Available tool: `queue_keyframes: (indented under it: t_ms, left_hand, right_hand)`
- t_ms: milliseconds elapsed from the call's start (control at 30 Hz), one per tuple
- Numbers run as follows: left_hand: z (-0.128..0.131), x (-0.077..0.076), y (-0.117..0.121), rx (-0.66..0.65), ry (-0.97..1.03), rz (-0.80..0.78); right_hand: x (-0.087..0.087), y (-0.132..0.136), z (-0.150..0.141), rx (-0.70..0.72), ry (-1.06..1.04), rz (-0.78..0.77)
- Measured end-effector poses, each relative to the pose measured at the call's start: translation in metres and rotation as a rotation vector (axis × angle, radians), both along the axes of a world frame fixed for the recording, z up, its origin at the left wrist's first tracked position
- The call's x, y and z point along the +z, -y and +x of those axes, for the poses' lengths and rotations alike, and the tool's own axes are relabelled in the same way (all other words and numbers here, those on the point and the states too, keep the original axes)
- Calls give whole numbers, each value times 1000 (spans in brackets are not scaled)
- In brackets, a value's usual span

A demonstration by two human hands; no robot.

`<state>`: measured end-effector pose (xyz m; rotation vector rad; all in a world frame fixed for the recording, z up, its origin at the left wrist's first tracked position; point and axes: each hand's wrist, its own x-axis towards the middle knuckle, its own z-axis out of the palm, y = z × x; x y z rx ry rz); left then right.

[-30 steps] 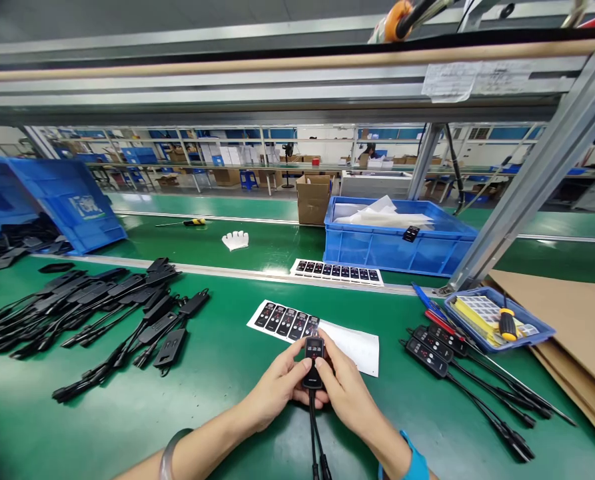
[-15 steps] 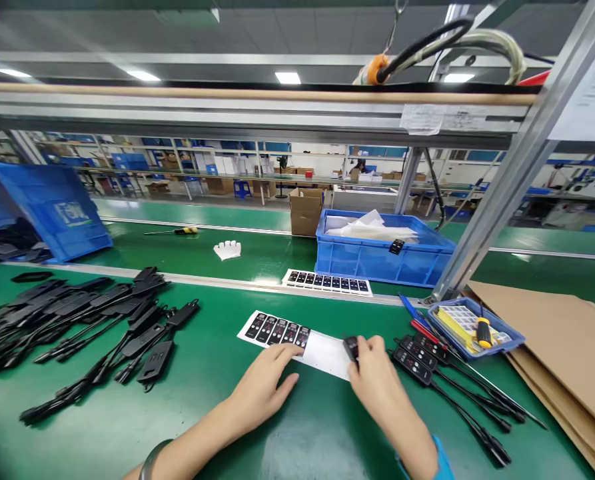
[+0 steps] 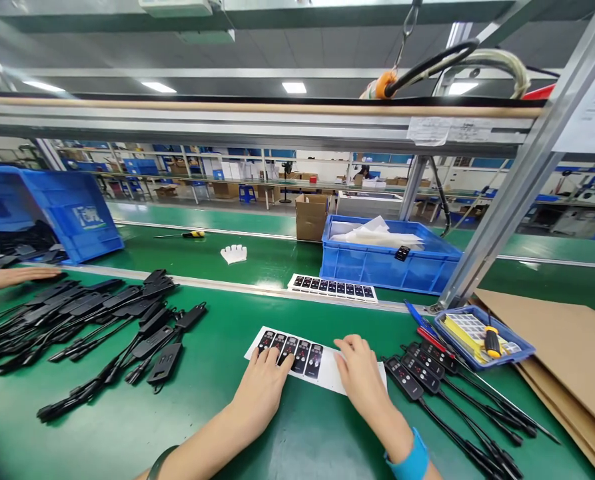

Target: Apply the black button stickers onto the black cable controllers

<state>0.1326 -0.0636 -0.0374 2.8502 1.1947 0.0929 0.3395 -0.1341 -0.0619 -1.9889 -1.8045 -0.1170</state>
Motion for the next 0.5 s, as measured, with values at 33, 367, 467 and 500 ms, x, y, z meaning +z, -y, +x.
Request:
queue_keyframes:
  t_ms: [33, 367, 467, 500]
  left_hand:
    - [0, 1, 0, 3, -5, -6]
    - [-3, 5, -18, 62, 101, 12]
    - [-26, 13, -58, 296, 161, 86]
    - [-37, 16, -73, 420, 189, 128]
  right_hand:
    - [-3, -4, -6, 24, -36, -8]
    - [6, 0, -28, 166, -400, 345]
    - [7, 10, -24, 111, -467, 473]
    - [6, 13, -22, 96, -477, 482]
